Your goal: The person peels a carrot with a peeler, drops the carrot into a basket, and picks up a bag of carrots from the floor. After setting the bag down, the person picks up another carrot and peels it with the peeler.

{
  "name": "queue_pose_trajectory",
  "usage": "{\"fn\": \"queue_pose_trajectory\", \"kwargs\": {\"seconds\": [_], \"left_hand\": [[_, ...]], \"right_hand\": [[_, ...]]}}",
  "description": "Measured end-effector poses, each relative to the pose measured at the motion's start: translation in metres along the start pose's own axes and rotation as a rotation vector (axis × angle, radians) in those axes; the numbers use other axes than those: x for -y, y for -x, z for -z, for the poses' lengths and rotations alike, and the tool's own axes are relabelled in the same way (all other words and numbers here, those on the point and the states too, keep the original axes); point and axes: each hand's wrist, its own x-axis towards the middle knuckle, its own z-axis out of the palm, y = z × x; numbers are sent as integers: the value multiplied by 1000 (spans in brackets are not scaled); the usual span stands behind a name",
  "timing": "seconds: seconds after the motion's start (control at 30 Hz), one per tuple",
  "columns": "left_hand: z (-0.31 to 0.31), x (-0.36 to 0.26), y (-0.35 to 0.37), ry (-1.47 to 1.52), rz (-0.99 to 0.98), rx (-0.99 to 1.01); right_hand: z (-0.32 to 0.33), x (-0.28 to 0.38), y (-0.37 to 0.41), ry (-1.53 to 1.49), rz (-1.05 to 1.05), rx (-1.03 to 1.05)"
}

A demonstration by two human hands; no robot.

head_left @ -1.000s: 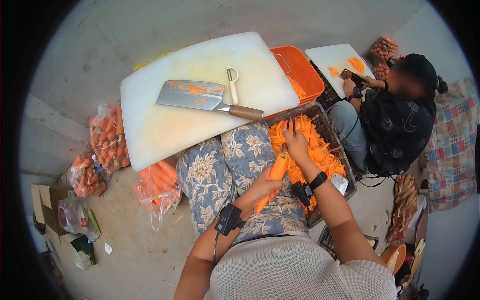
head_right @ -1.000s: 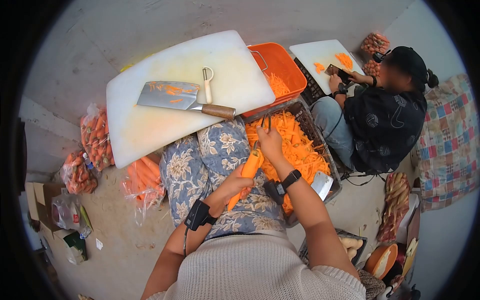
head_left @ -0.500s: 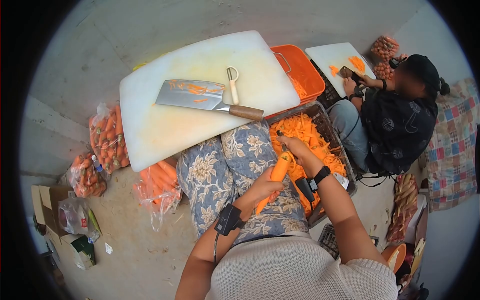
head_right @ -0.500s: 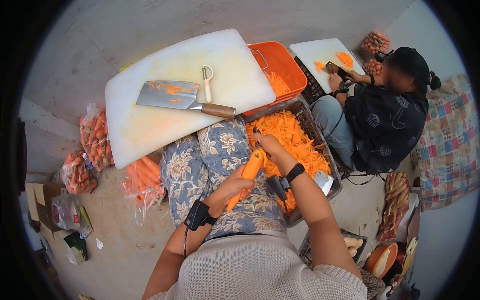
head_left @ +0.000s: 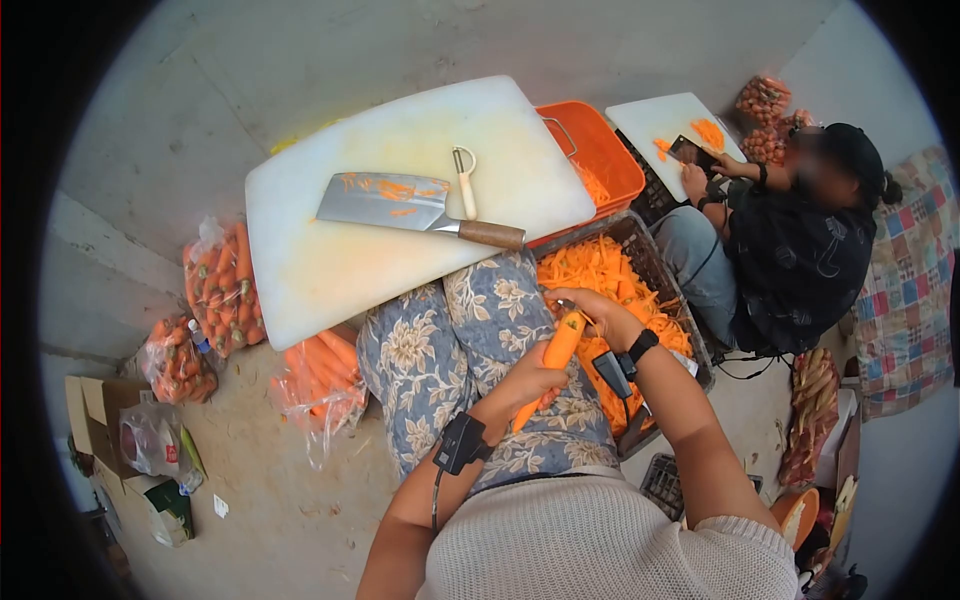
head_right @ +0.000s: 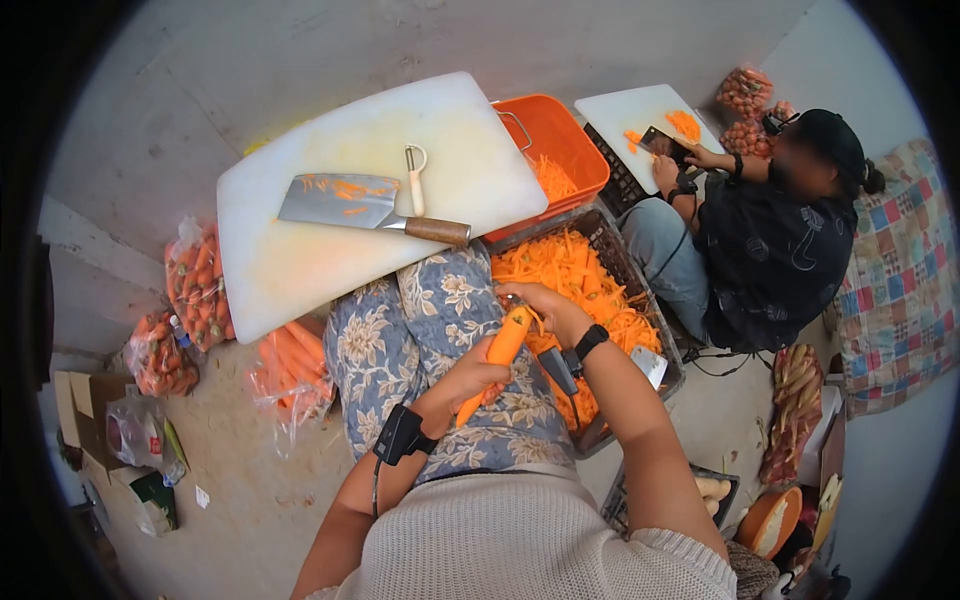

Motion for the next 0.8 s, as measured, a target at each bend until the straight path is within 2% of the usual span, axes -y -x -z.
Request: {"fn": "queue_pose_trajectory", "kwargs": {"seconds": [0.17,0.23,0.47,0.63,0.67,0.73,0.77,0.8], "left_hand": [[3,6,-2,8,-11,11],[3,6,-1,0,-7,24],[3,6,1,5,-8,72],[2,4,3,21,-3,86],[2,5,3,-67,-34,89],[-2,12,0,-156,-63,94],[-6,19,-4,-408,-350,115],[-9,22,-6,-659,-641,132]], "right_hand": [[-7,-1,18,-73,64,-2],[-13,1,29,-44,42,-87],[-18,8,43,61,27,-54],[-37,13,66,87,76,-153],[-24,7,56,87,76,-156],[4,-5,33,-354,-129,430],[8,-12,28,-357,-126,429],[5,-17,29,-349,-154,292]]}}
